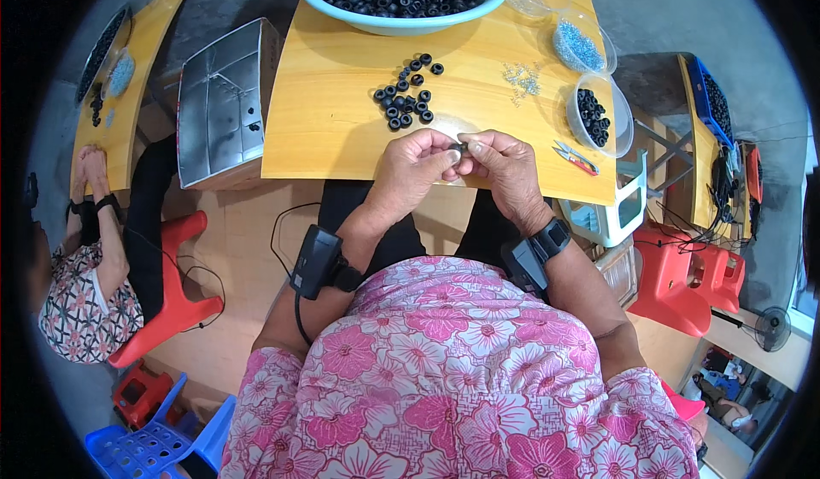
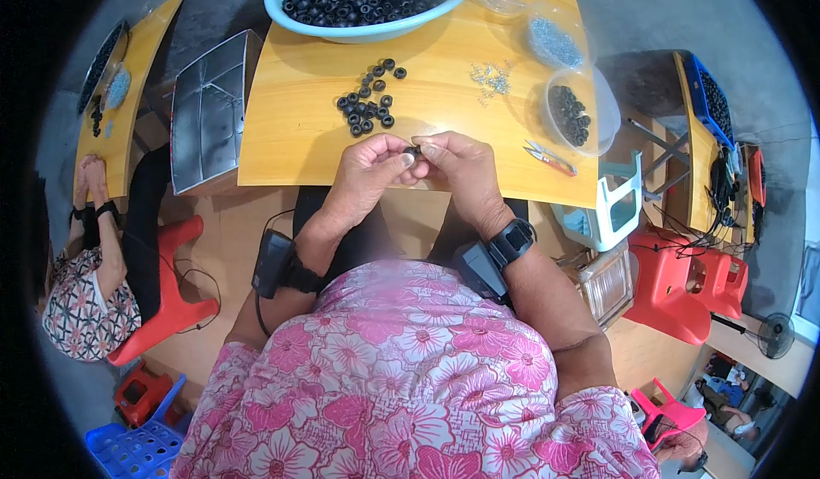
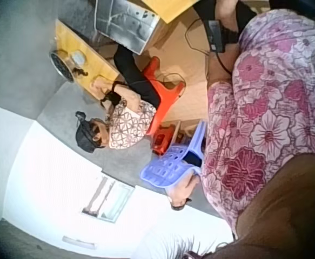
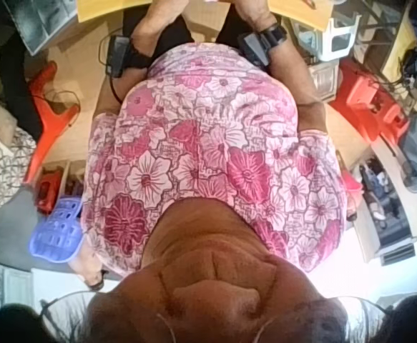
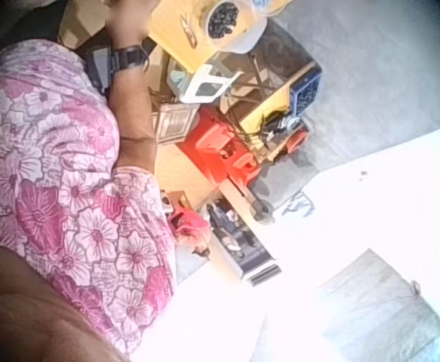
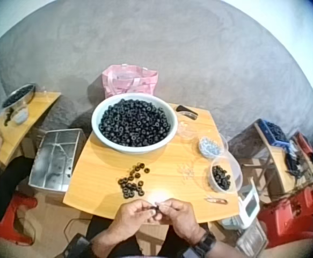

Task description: The recorder is assembling small black ring-like components with metal pins or inserts at a workbench.

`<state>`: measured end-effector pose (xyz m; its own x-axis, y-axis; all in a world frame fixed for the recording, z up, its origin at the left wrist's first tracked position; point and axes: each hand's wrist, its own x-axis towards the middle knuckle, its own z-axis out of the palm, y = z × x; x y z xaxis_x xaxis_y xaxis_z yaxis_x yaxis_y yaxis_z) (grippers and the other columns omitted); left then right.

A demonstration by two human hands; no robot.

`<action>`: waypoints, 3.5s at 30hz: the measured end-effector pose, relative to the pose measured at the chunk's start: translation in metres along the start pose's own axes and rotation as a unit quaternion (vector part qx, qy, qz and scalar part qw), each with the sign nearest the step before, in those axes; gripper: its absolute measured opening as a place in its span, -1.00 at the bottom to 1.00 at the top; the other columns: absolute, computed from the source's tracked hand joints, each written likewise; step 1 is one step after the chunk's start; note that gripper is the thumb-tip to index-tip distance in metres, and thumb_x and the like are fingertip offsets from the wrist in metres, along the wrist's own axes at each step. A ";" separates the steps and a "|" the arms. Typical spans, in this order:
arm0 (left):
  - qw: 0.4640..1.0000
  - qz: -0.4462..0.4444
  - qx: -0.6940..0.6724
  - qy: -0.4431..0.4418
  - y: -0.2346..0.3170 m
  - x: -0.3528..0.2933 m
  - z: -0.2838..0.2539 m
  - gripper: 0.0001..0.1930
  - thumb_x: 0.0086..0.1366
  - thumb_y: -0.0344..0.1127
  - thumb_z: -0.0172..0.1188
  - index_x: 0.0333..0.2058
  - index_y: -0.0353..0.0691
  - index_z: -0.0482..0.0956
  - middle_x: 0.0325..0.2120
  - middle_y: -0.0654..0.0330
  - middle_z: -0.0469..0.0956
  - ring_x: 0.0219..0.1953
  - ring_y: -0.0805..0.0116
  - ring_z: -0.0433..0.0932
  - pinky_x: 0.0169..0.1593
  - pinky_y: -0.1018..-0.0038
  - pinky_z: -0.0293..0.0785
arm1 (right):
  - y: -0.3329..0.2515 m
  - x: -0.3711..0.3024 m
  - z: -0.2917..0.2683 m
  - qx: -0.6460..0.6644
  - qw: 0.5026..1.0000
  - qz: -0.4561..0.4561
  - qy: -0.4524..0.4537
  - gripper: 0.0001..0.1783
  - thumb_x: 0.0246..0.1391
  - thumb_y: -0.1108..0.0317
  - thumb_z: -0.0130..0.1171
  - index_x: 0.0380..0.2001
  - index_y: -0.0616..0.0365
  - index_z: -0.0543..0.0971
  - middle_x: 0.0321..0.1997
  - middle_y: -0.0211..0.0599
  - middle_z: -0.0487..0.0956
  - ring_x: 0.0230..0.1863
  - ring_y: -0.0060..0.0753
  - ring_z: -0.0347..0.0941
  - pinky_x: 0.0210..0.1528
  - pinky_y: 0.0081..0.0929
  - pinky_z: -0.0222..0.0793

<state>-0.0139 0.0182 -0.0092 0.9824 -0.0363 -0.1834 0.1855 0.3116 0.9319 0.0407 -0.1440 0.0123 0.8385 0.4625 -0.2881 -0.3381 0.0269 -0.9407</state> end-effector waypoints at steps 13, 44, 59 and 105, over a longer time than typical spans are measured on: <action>1.000 -0.010 0.022 0.003 0.007 -0.006 -0.001 -0.80 0.26 -0.46 0.13 -0.17 -0.42 0.53 -0.37 0.25 0.54 -0.33 0.54 0.50 -0.19 0.61 0.45 | 0.001 0.011 -0.021 0.168 0.969 0.115 -0.140 -0.82 0.17 0.38 0.09 -0.23 0.29 0.48 -0.33 -0.26 0.55 -0.28 -0.41 0.54 -0.05 -0.39 0.50; 0.999 0.019 0.024 -0.036 0.015 -0.004 0.001 -0.78 0.22 -0.51 0.17 -0.15 -0.44 0.54 -0.25 0.20 0.44 -0.23 0.43 0.54 -0.10 0.54 0.51 | -0.016 0.019 -0.027 0.120 0.936 0.171 -0.282 -0.65 0.15 0.18 0.15 -0.18 0.27 0.49 -0.39 -0.40 0.48 -0.35 -0.54 0.43 -0.13 -0.41 0.48; 0.990 0.023 0.079 -0.116 0.015 -0.002 -0.001 -0.56 0.29 -0.43 0.11 0.11 -0.45 0.29 -0.12 0.17 0.44 -0.09 0.48 0.45 -0.02 0.54 0.45 | -0.013 -0.001 -0.004 -0.297 0.934 -0.139 -0.140 -0.77 0.12 0.53 0.03 -0.12 0.28 0.41 -0.32 -0.23 0.51 -0.31 -0.44 0.47 -0.23 -0.50 0.44; 0.992 -0.007 0.123 -0.023 0.006 -0.001 0.003 -0.71 0.26 -0.50 0.00 -0.05 -0.36 0.48 -0.38 0.25 0.46 -0.38 0.54 0.49 -0.24 0.59 0.47 | -0.033 0.108 0.027 -0.563 0.795 -0.216 0.074 -0.75 -0.16 0.38 0.27 -0.31 0.11 0.61 -0.33 -0.17 0.54 -0.31 -0.08 0.51 -0.23 -0.25 0.43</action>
<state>-0.0133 0.0177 -0.0025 0.9788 -0.0838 -0.1870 0.1929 0.0694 0.9788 0.1307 -0.0705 0.0166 0.8420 0.5134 0.1657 0.5208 -0.6934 -0.4979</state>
